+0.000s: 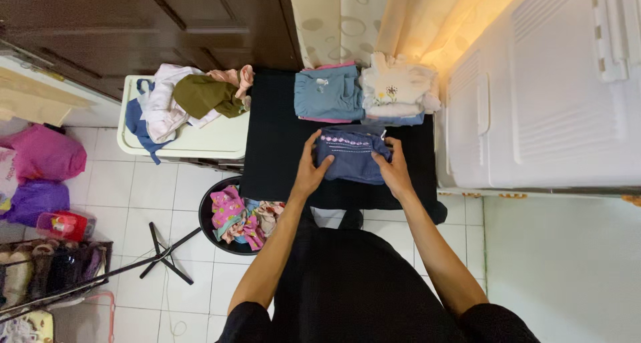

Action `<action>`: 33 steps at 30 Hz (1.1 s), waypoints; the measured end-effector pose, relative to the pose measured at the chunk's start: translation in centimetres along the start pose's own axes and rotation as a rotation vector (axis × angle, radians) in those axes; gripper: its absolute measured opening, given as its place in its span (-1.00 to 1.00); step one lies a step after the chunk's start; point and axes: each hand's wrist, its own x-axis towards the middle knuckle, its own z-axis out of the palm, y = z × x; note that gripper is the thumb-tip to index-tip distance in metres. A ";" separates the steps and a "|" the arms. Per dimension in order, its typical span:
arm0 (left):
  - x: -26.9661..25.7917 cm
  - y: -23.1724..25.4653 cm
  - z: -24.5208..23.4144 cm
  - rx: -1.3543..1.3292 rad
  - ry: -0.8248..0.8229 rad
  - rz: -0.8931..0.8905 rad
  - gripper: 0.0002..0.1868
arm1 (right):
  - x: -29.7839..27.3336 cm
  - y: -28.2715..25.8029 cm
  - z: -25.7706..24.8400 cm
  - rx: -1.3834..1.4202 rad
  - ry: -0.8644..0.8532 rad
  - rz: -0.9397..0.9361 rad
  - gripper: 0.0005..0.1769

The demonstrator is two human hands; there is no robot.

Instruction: The person folds several pieces of clothing one by one on a black surface. They smooth and align each item before folding it into a compact rectangle and stacking it with previously folded clothes.

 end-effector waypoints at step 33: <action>19.9 -3.3 -8.8 0.838 -0.083 0.272 -0.43 | 16.7 -5.3 13.1 -1.127 0.100 -0.600 -0.50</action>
